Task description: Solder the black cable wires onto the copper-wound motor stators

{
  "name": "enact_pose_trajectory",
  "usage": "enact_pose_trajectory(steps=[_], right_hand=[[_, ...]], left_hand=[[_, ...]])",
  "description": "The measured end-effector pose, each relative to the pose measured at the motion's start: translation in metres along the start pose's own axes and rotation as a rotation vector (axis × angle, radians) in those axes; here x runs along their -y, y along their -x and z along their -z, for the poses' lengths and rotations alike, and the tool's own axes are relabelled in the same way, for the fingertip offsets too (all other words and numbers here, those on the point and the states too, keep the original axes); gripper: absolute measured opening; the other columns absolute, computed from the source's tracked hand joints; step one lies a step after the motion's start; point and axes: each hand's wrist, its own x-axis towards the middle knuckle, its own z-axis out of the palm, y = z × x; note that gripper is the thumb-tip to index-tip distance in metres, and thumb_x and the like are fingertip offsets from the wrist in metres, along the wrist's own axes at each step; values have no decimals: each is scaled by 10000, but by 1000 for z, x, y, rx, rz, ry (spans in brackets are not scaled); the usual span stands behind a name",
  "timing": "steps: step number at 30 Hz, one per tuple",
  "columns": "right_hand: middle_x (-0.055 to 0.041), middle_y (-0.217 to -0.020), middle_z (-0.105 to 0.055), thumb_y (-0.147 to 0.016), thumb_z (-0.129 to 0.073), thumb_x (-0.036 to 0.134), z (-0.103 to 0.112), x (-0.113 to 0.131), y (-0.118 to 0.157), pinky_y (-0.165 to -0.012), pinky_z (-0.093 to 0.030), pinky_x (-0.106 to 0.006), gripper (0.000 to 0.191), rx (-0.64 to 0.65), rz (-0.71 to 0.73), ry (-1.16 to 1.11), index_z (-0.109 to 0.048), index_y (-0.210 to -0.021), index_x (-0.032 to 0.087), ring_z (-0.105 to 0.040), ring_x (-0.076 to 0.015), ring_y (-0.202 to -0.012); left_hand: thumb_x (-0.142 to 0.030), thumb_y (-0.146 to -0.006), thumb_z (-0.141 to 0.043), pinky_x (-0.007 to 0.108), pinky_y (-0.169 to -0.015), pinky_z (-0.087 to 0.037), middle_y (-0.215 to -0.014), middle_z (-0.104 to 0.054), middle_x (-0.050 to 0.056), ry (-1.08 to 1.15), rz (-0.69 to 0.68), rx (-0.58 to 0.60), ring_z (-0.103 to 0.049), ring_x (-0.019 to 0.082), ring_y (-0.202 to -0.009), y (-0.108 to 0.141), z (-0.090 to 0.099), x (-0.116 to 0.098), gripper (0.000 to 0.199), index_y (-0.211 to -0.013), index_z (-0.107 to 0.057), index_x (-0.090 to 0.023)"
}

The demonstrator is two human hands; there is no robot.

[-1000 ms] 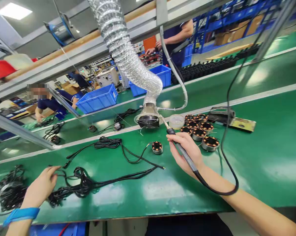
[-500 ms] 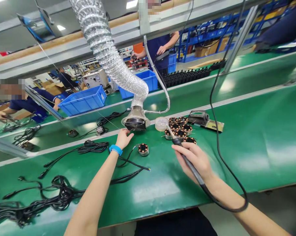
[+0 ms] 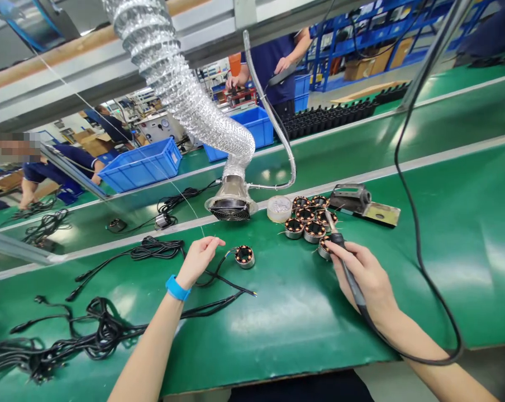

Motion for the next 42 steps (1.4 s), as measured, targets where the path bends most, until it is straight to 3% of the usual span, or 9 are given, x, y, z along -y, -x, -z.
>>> enact_pose_trajectory(steps=[3,5,15,23,28,35,42], right_hand=[[-97,-1117,-625,-951,-533,210,0,4,-3,-844,-563,-403,373,-3,32,90,-595,-1312,277,-666,-248,-933],[-100,-1106,-628,-951,-529,214,3,7,-5,-823,-568,-385,376,-7,32,92,-593,-1316,278,-675,-247,-895],[-83,-1122,-598,-958,-514,231,-2,8,-3,-842,-562,-413,365,12,1,54,-577,-1315,272,-657,-249,-923],[-94,-1120,-597,-948,-533,221,1,10,-4,-852,-558,-409,385,14,15,60,-559,-1329,271,-651,-250,-937],[-89,-1129,-593,-948,-530,223,1,10,-4,-839,-558,-399,375,4,16,62,-567,-1319,266,-653,-247,-936],[-98,-1112,-605,-953,-524,235,2,12,-5,-841,-557,-395,362,19,14,52,-573,-1311,251,-660,-247,-927],[-85,-1107,-602,-932,-551,206,1,9,-3,-855,-557,-353,361,9,24,78,-592,-1290,235,-659,-212,-930]], left_hand=[[-542,-823,-611,241,-512,-281,-642,-576,3,50,4,58,-411,107,-537,0,-5,0,414,-805,-714,-141],[-502,-776,-678,245,-569,-335,-703,-627,23,94,9,99,-471,124,-605,-1,-7,3,359,-756,-691,-144],[-351,-854,-578,250,-641,-384,-667,-594,0,104,-93,97,-508,137,-653,0,-16,9,248,-691,-615,-167],[-365,-839,-594,257,-658,-412,-675,-619,6,127,-72,73,-541,143,-651,2,-18,9,226,-739,-635,-167],[-328,-829,-572,251,-636,-374,-624,-557,-12,139,-73,40,-497,132,-626,2,-23,9,221,-669,-581,-176],[-400,-832,-580,249,-594,-342,-645,-574,2,184,-19,93,-462,127,-599,2,-20,8,283,-667,-604,-171],[-439,-827,-609,228,-486,-218,-613,-501,-39,264,50,65,-322,78,-489,-1,-25,11,317,-670,-562,-168]])
